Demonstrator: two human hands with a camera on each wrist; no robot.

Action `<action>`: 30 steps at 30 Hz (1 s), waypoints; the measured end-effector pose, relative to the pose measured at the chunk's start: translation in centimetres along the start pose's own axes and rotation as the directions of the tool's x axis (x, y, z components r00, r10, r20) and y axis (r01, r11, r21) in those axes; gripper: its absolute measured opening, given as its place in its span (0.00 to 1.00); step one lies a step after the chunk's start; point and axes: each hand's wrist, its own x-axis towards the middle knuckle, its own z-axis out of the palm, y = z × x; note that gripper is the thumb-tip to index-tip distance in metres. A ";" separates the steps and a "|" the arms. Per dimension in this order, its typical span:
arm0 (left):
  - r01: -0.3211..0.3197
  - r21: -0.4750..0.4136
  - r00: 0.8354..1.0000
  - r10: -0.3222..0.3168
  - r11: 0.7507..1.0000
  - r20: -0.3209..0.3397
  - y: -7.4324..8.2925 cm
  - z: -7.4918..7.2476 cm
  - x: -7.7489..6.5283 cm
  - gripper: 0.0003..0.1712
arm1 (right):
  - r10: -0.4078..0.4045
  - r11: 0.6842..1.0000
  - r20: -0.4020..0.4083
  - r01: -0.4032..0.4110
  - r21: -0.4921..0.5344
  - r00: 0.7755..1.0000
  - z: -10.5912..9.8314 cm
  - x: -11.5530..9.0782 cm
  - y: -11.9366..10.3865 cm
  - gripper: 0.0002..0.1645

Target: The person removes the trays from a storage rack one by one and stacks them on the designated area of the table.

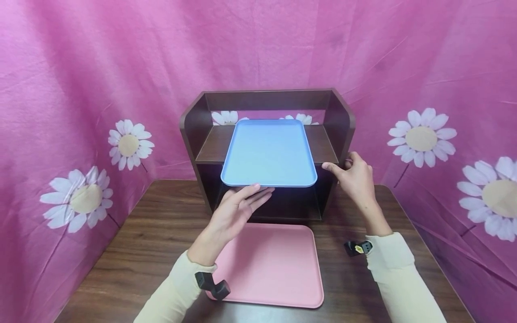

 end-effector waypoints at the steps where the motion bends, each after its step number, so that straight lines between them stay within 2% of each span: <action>1: -0.001 -0.019 1.000 0.001 1.000 -0.008 -0.1 0.2 0.0 0.12 | -0.001 1.000 -0.001 0.001 -0.002 1.000 0.0 0.0 0.1 0.40; 10: -0.046 -0.126 0.997 0.038 0.991 -0.066 -0.7 1.4 0.6 0.15 | 0.001 1.000 -0.013 -0.002 -0.007 1.000 -0.3 -0.1 0.2 0.40; 15: -0.082 -0.137 0.991 0.067 0.987 -0.112 -1.0 1.8 0.9 0.19 | -0.003 1.000 -0.020 0.002 -0.013 1.000 -0.4 -0.1 0.1 0.39; 21: -0.135 -0.148 0.979 0.109 0.980 -0.169 -1.2 2.3 0.9 0.28 | -0.006 1.000 -0.024 0.006 -0.018 1.000 -0.4 -0.2 0.2 0.39; 26: -0.172 -0.176 0.967 0.131 0.969 -0.220 -1.5 2.5 0.7 0.30 | -0.004 1.000 -0.015 0.004 -0.013 1.000 -0.2 -0.2 0.1 0.40; 30: -0.213 -0.165 0.951 0.165 0.963 -0.262 -1.6 2.4 0.4 0.30 | -0.013 1.000 -0.009 0.012 -0.007 1.000 -0.1 -0.1 0.0 0.40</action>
